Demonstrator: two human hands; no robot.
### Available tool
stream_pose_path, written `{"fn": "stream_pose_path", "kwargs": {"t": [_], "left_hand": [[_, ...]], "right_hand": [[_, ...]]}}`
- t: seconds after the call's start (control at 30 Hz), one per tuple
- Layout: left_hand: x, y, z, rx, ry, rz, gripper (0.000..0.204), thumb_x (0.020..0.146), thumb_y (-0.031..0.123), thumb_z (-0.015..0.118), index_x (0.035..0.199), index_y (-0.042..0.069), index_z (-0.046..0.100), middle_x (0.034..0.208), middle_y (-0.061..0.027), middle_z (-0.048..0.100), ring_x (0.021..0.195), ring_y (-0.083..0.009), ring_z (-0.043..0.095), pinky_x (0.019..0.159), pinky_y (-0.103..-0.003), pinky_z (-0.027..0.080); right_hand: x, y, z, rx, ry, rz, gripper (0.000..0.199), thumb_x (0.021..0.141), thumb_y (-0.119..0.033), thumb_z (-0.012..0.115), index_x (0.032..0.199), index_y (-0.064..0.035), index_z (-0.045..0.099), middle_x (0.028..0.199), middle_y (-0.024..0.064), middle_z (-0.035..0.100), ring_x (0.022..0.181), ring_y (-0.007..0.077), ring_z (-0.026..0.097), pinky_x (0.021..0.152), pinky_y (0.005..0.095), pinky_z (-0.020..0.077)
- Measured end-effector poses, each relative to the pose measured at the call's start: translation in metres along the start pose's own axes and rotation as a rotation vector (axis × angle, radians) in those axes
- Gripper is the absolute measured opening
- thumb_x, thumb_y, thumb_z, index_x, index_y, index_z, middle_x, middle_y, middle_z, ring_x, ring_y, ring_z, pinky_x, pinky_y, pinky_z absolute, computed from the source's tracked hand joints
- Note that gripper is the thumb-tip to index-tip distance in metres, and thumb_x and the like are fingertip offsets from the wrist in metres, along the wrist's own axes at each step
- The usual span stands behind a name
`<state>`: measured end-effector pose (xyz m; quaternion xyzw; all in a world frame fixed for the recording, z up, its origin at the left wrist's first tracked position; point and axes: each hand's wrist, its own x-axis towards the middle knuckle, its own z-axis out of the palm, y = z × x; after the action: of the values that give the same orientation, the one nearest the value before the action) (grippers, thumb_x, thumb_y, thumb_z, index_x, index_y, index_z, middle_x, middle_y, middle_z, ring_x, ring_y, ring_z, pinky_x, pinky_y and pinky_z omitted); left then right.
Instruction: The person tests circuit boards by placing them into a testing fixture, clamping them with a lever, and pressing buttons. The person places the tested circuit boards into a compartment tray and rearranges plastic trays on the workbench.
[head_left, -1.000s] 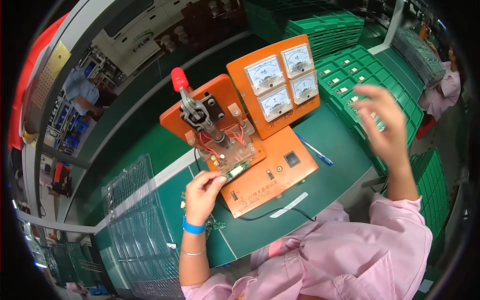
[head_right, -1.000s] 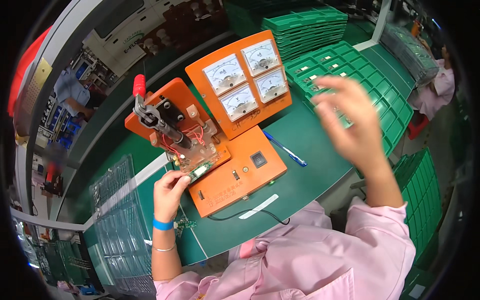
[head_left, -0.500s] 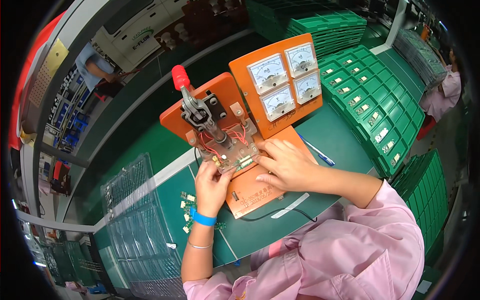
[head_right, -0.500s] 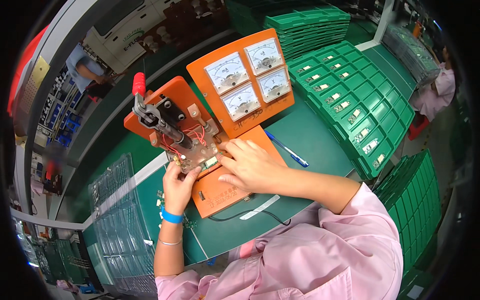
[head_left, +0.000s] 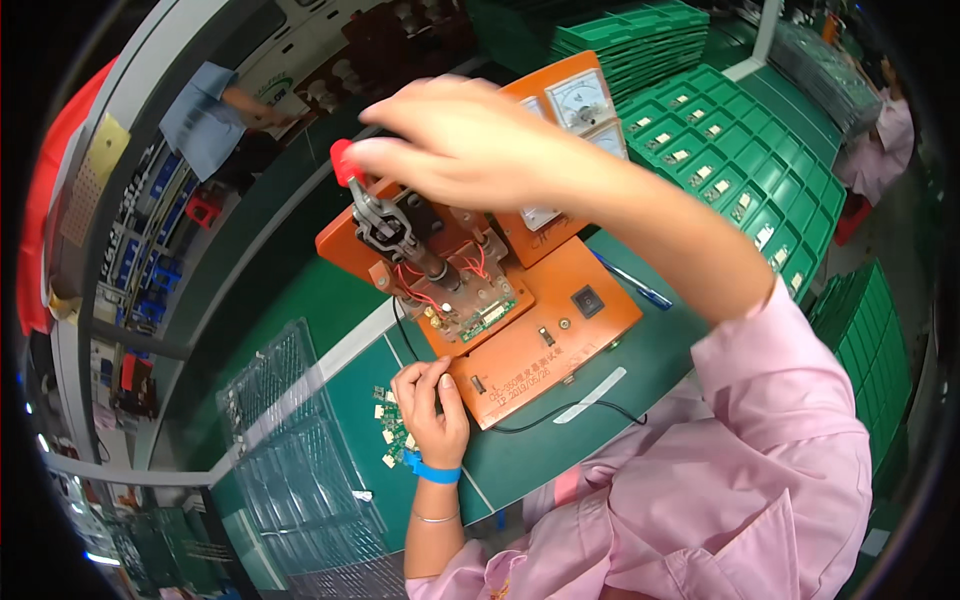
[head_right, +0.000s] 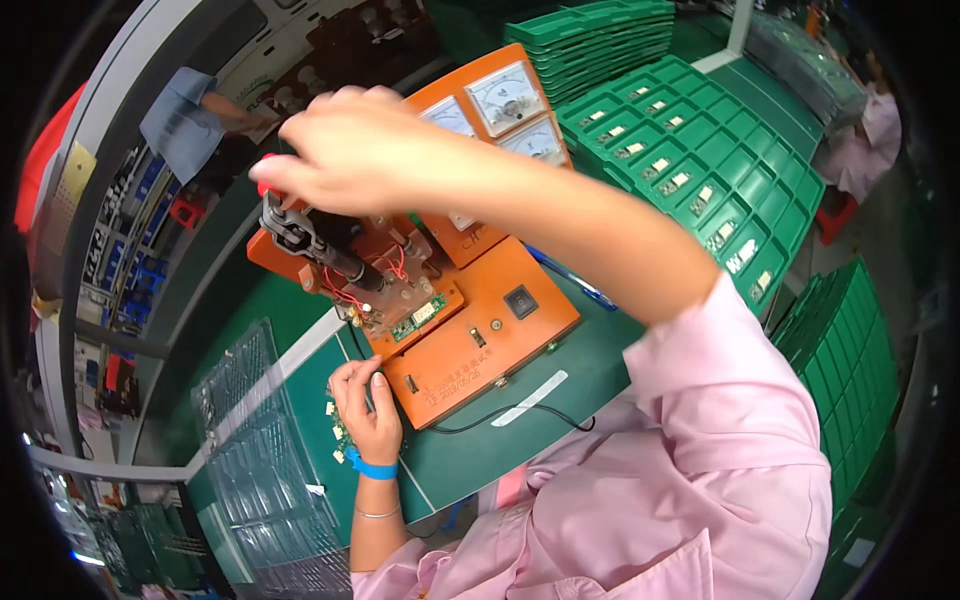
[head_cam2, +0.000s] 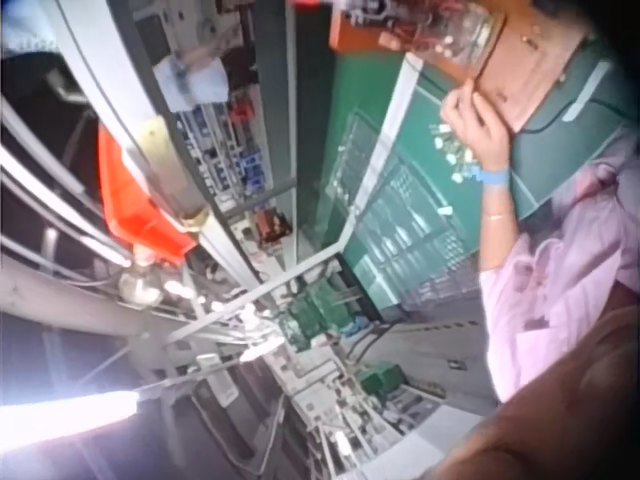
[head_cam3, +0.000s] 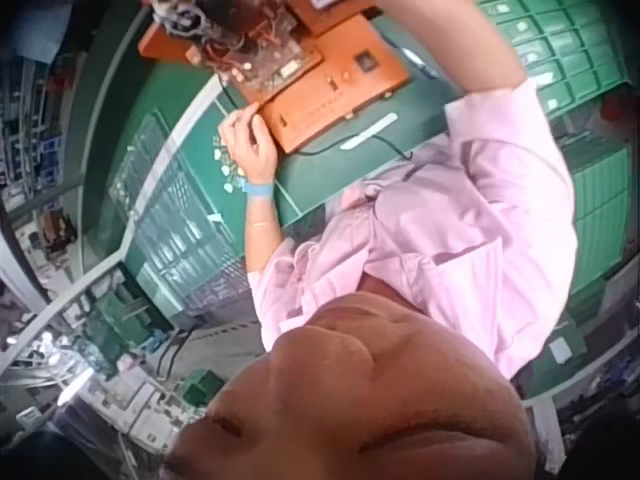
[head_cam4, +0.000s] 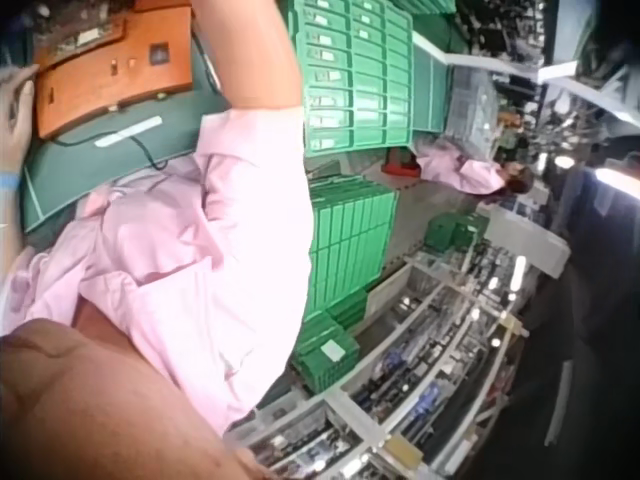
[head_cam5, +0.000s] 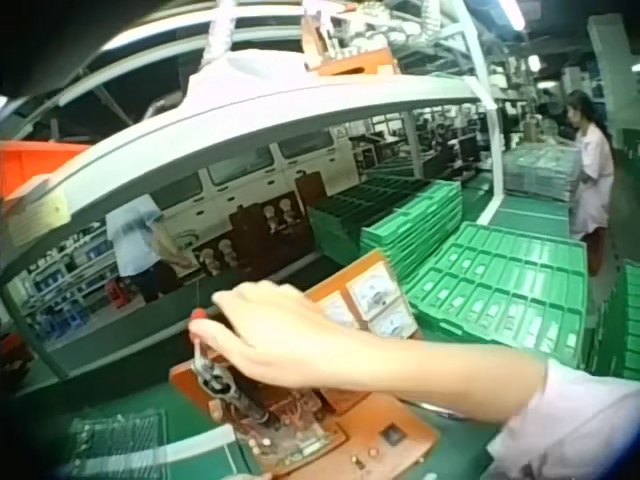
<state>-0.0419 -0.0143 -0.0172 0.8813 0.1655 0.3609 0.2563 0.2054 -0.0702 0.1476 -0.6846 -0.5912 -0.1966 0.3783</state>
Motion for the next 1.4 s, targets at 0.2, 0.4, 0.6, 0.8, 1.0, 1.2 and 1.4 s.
{"fn": "stream_pose_path", "kwargs": {"t": [0.2,0.4,0.6,0.8,1.0,1.2,1.4], "left_hand": [[-0.005,-0.01,0.007,-0.01,0.033,0.049,0.019,0.08,-0.004,0.057,0.095,0.002,0.066,0.098,-0.0117,0.058,0.09,-0.0273,0.053,0.083,-0.035,0.044],[-0.01,-0.009,0.012,-0.101,0.002,0.038,0.02,0.076,-0.008,0.055,0.092,0.002,0.064,0.098,-0.0117,0.061,0.091,-0.0286,0.055,0.085,-0.037,0.045],[-0.007,-0.005,0.02,-0.123,0.0,0.034,0.018,0.075,-0.009,0.054,0.088,0.001,0.063,0.098,-0.0123,0.061,0.092,-0.0294,0.055,0.086,-0.037,0.045],[-0.01,-0.002,0.019,-0.103,-0.013,-0.007,0.019,0.075,-0.008,0.053,0.088,0.002,0.063,0.098,-0.0128,0.06,0.093,-0.0297,0.055,0.086,-0.038,0.045],[-0.013,-0.003,0.02,-0.095,-0.017,-0.018,0.019,0.074,-0.008,0.053,0.088,0.002,0.063,0.098,-0.0132,0.06,0.093,-0.0298,0.054,0.087,-0.038,0.045],[-0.008,-0.005,0.022,-0.103,-0.002,-0.017,0.018,0.076,-0.007,0.053,0.088,0.001,0.063,0.098,-0.0129,0.06,0.094,-0.0296,0.054,0.088,-0.037,0.044],[-0.01,-0.002,0.021,-0.113,-0.004,-0.019,0.016,0.077,-0.007,0.052,0.087,0.001,0.063,0.098,-0.0128,0.06,0.094,-0.0293,0.054,0.089,-0.037,0.044]], "right_hand": [[0.008,-0.051,-0.035,0.468,-0.063,-0.149,0.023,0.089,-0.019,0.056,0.103,-0.0013,0.063,0.104,0.0134,0.067,0.081,0.0305,0.062,0.074,0.0406,0.0503],[-0.145,-0.025,-0.022,0.826,-0.256,-0.022,0.026,0.089,-0.016,0.061,0.113,-0.005,0.062,0.132,0.0086,0.055,0.13,0.0317,0.046,0.104,0.0437,0.0388],[-0.202,0.008,0.004,0.128,-0.313,0.061,0.018,0.086,-0.015,0.064,0.102,-0.0066,0.064,0.111,0.0058,0.062,0.105,0.0242,0.056,0.094,0.0371,0.0408],[-0.21,0.015,0.023,0.169,-0.159,0.178,0.012,0.083,-0.015,0.069,0.094,-0.0087,0.066,0.101,0.0034,0.064,0.089,0.0226,0.057,0.089,0.0342,0.0404],[-0.211,0.009,0.023,0.052,-0.108,0.052,0.009,0.082,-0.014,0.067,0.087,-0.0079,0.064,0.098,0.0021,0.062,0.09,0.021,0.056,0.086,0.0324,0.0415],[-0.211,0.012,0.022,0.092,-0.186,-0.005,0.009,0.081,-0.012,0.068,0.087,-0.0073,0.064,0.1,0.0032,0.065,0.087,0.0219,0.058,0.08,0.0317,0.0452],[-0.159,-0.01,0.023,0.198,-0.016,-0.026,0.019,0.079,-0.011,0.068,0.095,-0.0044,0.062,0.104,0.0085,0.064,0.085,0.0239,0.059,0.075,0.0324,0.0469]]}}
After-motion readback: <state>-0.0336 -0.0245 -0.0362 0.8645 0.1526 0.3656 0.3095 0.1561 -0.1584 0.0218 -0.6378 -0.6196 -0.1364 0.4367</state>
